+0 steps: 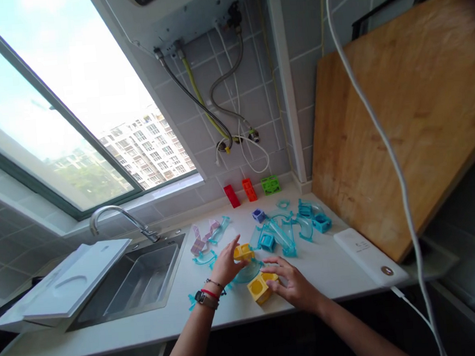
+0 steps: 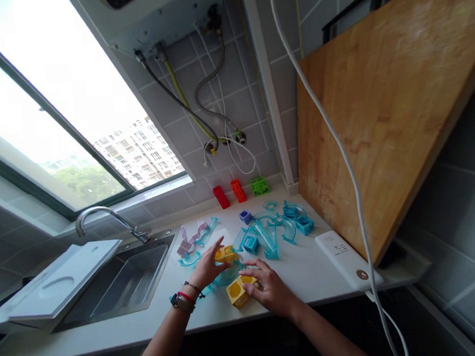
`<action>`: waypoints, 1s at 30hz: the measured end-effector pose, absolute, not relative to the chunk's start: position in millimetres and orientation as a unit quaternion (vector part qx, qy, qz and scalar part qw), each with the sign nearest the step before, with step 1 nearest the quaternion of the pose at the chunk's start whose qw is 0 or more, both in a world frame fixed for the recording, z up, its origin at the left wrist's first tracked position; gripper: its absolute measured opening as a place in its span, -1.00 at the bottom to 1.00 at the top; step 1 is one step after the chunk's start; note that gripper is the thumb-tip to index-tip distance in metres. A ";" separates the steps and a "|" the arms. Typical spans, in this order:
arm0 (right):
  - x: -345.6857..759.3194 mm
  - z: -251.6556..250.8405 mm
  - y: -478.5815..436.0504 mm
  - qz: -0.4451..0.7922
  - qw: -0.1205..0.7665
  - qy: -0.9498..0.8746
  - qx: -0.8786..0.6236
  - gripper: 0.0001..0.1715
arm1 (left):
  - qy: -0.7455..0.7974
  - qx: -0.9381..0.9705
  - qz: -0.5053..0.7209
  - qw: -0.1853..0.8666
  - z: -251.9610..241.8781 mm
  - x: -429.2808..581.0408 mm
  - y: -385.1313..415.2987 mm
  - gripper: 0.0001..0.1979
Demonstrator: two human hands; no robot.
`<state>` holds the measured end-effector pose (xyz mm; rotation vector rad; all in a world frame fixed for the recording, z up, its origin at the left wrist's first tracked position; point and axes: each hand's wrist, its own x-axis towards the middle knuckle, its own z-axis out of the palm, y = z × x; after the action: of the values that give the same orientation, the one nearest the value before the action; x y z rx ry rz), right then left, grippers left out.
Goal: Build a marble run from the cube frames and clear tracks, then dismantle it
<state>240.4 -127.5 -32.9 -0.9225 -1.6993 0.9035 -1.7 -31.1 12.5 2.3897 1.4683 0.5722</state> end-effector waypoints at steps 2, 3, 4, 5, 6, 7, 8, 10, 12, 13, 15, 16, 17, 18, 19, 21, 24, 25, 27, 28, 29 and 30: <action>238.4 -33.1 -126.6 0.363 0.491 -0.691 -0.387 -0.65 | 0.508 0.824 0.203 0.150 10.9 -1.5 -30.4 -0.12; 237.2 -32.8 -125.9 0.358 0.493 -0.689 -0.392 -0.65 | 0.508 0.823 0.204 0.152 10.9 -1.2 -30.1 -0.13; 235.9 -32.3 -125.0 0.354 0.493 -0.688 -0.397 -0.64 | 0.509 0.822 0.205 0.152 11.2 -0.7 -30.0 -0.16; 234.4 -31.8 -123.6 0.350 0.491 -0.688 -0.403 -0.62 | 0.509 0.822 0.205 0.151 11.7 -0.2 -30.2 -0.20; 232.7 -31.4 -121.7 0.347 0.491 -0.686 -0.409 -0.59 | 0.510 0.822 0.205 0.149 12.4 0.4 -30.7 -0.24; 230.9 -31.1 -119.1 0.346 0.491 -0.683 -0.416 -0.55 | 0.511 0.822 0.204 0.147 13.0 1.1 -31.6 -0.27; 228.9 -31.0 -115.8 0.346 0.492 -0.677 -0.424 -0.50 | 0.514 0.821 0.203 0.143 13.7 1.8 -32.7 -0.31; 224.9 -31.0 -106.7 0.353 0.494 -0.668 -0.429 -0.44 | 0.518 0.821 0.201 0.130 14.7 3.7 -35.7 -0.36; 221.7 -30.6 -95.5 0.370 0.492 -0.665 -0.422 -0.42 | 0.517 0.824 0.201 0.118 15.4 6.0 -39.1 -0.43; 220.7 -30.1 -89.6 0.380 0.489 -0.665 -0.418 -0.42 | 0.515 0.825 0.202 0.113 15.8 7.2 -40.5 -0.47; 219.8 -28.7 -78.7 0.394 0.482 -0.660 -0.420 -0.40 | 0.511 0.826 0.211 0.107 16.7 9.5 -42.7 -0.52; 219.7 -27.9 -74.0 0.397 0.479 -0.657 -0.425 -0.39 | 0.509 0.826 0.220 0.103 17.2 10.3 -43.3 -0.52; 219.6 -27.3 -70.0 0.397 0.476 -0.655 -0.432 -0.38 | 0.506 0.825 0.230 0.099 17.6 10.9 -43.6 -0.51; 219.4 -27.0 -66.7 0.397 0.475 -0.653 -0.436 -0.38 | 0.504 0.825 0.239 0.094 17.8 11.2 -43.7 -0.50; 219.0 -27.0 -64.0 0.396 0.476 -0.651 -0.439 -0.37 | 0.500 0.825 0.247 0.088 17.8 11.1 -43.5 -0.50; 217.4 -28.4 -60.1 0.400 0.481 -0.646 -0.438 -0.36 | 0.496 0.826 0.259 0.076 16.8 9.9 -42.5 -0.49; 213.4 -33.1 -56.2 0.416 0.490 -0.636 -0.427 -0.32 | 0.489 0.821 0.284 0.077 13.5 6.3 -40.7 -0.46; 212.2 -35.1 -55.2 0.425 0.491 -0.633 -0.422 -0.30 | 0.486 0.818 0.295 0.082 12.4 4.7 -40.2 -0.46; 210.5 -39.0 -54.0 0.451 0.491 -0.626 -0.405 -0.25 | 0.483 0.811 0.316 0.096 10.9 0.8 -39.7 -0.47; 210.2 -40.8 -53.9 0.462 0.490 -0.623 -0.397 -0.23 | 0.481 0.808 0.325 0.103 10.8 -1.5 -39.7 -0.47; 210.2 -42.7 -54.1 0.472 0.489 -0.622 -0.390 -0.21 | 0.480 0.805 0.332 0.111 11.1 -4.0 -40.0 -0.48; 210.5 -44.4 -54.5 0.482 0.487 -0.620 -0.382 -0.19 | 0.478 0.802 0.339 0.118 11.7 -6.7 -40.5 -0.49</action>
<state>210.5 -54.5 -44.4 -0.9299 -1.5090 1.1725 -6.7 -40.5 11.7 2.3451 1.3989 0.9909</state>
